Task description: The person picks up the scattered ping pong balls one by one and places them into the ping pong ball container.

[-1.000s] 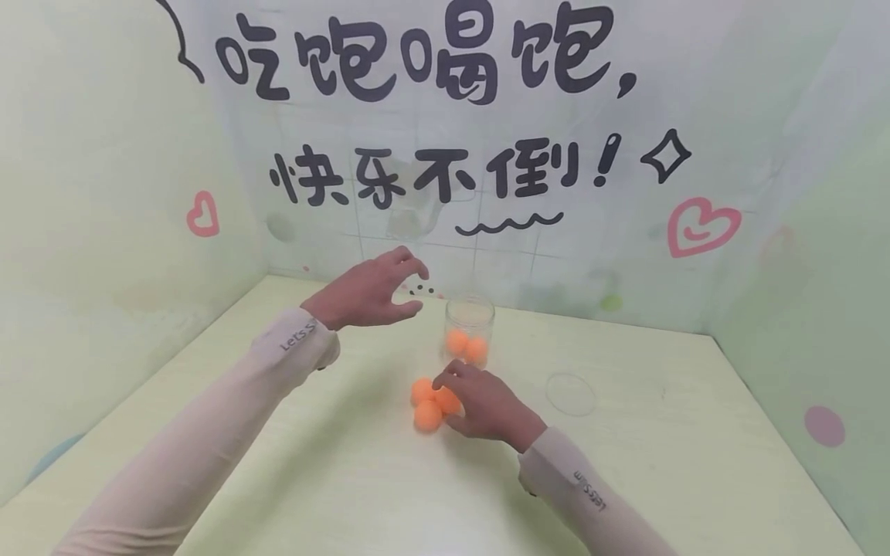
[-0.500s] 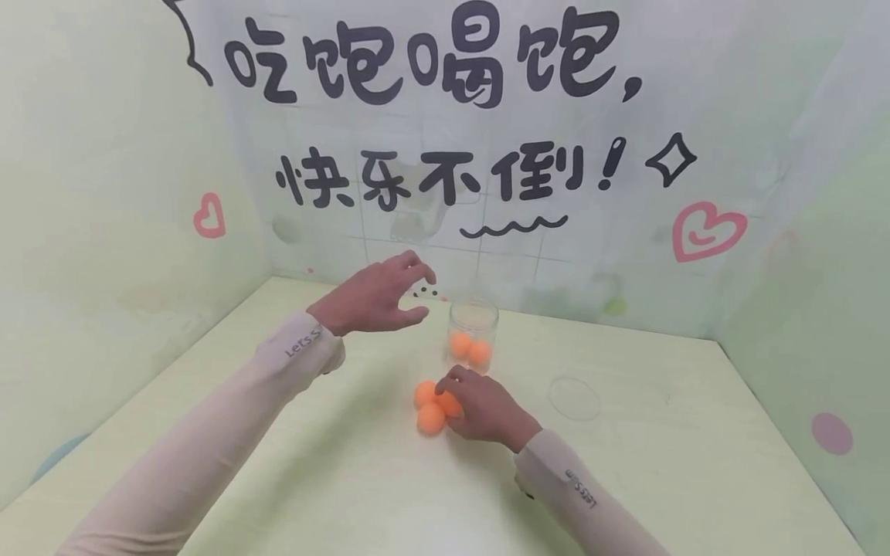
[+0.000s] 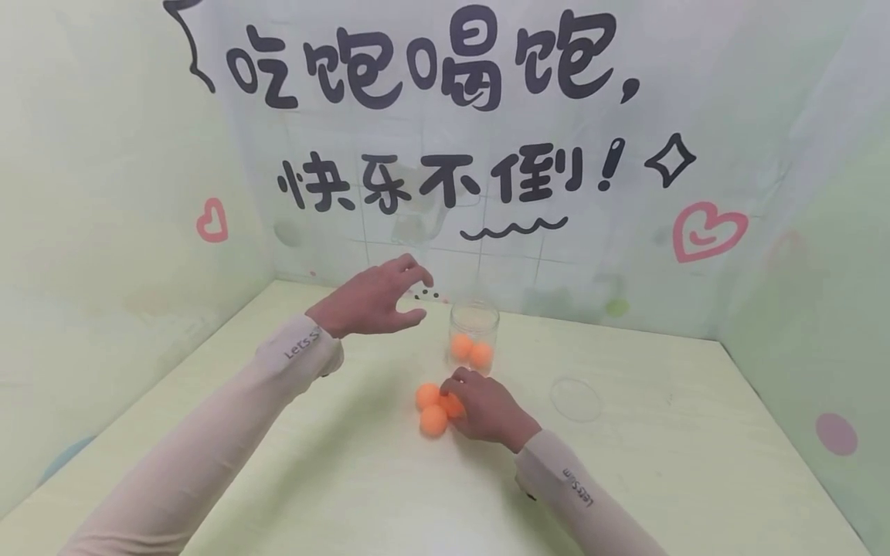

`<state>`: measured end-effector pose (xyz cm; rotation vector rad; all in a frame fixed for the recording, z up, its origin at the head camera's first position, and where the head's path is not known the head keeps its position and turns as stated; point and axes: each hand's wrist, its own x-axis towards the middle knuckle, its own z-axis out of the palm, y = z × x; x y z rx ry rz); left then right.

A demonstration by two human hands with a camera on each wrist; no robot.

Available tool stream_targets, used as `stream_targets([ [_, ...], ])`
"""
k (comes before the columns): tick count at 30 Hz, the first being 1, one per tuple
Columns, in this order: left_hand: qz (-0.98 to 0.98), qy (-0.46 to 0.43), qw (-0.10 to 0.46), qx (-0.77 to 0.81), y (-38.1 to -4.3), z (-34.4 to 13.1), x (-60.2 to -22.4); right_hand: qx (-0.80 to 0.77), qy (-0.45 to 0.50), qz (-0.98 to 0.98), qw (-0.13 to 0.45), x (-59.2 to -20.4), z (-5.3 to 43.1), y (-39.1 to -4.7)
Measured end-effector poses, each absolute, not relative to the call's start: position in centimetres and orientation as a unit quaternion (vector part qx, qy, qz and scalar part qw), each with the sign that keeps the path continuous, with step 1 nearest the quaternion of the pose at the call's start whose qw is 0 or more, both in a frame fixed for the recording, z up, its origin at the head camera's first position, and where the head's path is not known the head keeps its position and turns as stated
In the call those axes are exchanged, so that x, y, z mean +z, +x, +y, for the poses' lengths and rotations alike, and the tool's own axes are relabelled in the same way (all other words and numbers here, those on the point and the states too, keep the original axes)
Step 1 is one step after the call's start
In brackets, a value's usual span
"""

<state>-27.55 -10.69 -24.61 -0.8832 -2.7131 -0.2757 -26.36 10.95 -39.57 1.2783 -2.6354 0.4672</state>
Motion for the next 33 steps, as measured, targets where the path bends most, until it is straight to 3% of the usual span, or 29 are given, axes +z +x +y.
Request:
stream_targets([
  [22, -0.940, -0.301, 0.136, -0.083, -27.6, -10.7, -24.7, 0.129, 0.430, -0.888, 0.097, -39.5, 11.0, -26.4],
  [33, -0.939, -0.305, 0.136, -0.087, -27.6, -10.8, -25.4, 0.128, 0.436, -0.885, 0.100, -37.8, 12.0, -26.2],
])
